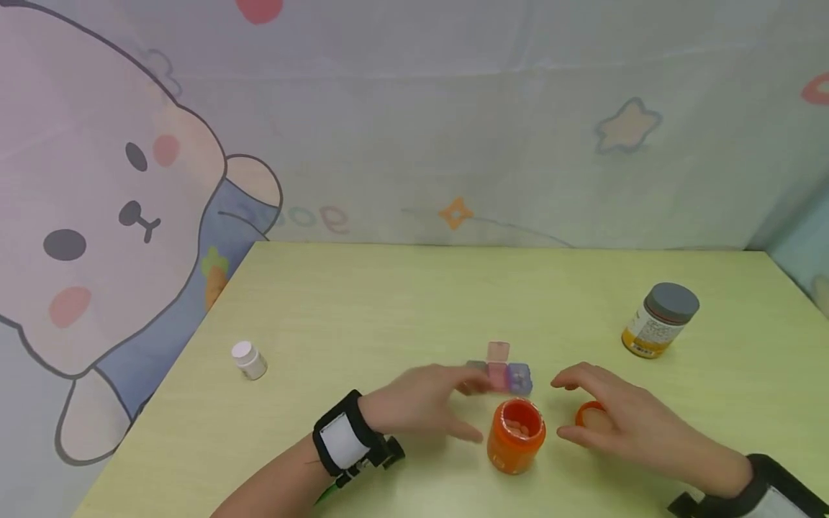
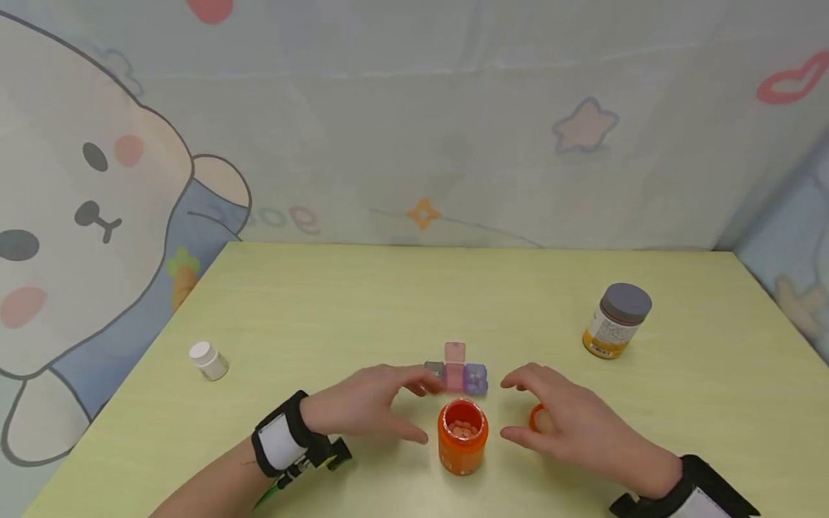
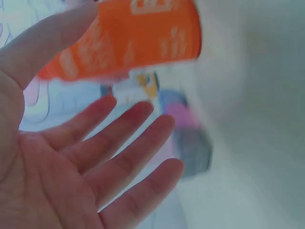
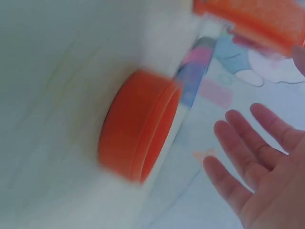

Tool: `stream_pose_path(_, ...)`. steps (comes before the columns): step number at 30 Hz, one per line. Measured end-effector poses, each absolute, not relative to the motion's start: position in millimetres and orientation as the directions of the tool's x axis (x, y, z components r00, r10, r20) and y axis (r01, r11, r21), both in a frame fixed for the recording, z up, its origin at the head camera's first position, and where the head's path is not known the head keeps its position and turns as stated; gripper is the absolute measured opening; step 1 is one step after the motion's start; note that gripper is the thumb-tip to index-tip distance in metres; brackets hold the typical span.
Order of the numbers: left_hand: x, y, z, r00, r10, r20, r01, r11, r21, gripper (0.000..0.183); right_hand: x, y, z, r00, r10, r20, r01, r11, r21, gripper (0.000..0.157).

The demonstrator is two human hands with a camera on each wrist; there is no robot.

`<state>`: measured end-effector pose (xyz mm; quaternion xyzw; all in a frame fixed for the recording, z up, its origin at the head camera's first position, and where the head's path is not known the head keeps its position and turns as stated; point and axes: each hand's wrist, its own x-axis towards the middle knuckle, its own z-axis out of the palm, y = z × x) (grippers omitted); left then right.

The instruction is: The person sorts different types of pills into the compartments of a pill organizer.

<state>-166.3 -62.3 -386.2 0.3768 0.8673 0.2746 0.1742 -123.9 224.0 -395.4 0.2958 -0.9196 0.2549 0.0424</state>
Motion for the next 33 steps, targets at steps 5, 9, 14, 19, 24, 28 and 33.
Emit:
stream_pose_path(5, -188, -70, -389, -0.719, 0.695, -0.016, 0.578, 0.610, 0.541, 0.055, -126, 203, -399, -0.762, -0.638, 0.109, -0.507, 0.483, -0.714, 0.057)
stream_pose_path(9, -203, -64, -403, -0.732, 0.679, -0.053, 0.573, 0.657, 0.490, 0.062, -127, 192, -409, -0.704, -0.707, 0.059, -0.448, 0.378, -0.810, 0.068)
stream_pose_path(14, -213, -51, -416, -0.728, 0.676, -0.114, 0.590, 0.703, 0.398, 0.064, -131, 183, -421, -0.617, -0.781, 0.095, -0.405, 0.211, -0.890, 0.069)
stream_pose_path(19, -216, -42, -415, -0.721, 0.680, -0.132, 0.604, 0.711, 0.361, 0.058, -132, 179, -425, -0.603, -0.790, 0.106, -0.366, 0.156, -0.917, 0.066)
stream_pose_path(24, -218, -37, -414, -0.712, 0.692, -0.120, 0.621, 0.699, 0.354, 0.049, -129, 180, -419, -0.692, -0.722, -0.005, -0.292, 0.287, -0.912, 0.056)
stream_pose_path(28, -218, -36, -414, -0.708, 0.700, -0.094, 0.634, 0.688, 0.352, 0.040, -132, 187, -408, -0.749, -0.662, -0.012, -0.286, 0.339, -0.896, 0.051)
stream_pose_path(33, -217, -37, -412, -0.712, 0.699, -0.069, 0.626, 0.676, 0.390, 0.036, -146, 197, -390, -0.768, -0.631, 0.103, -0.425, 0.383, -0.820, 0.046)
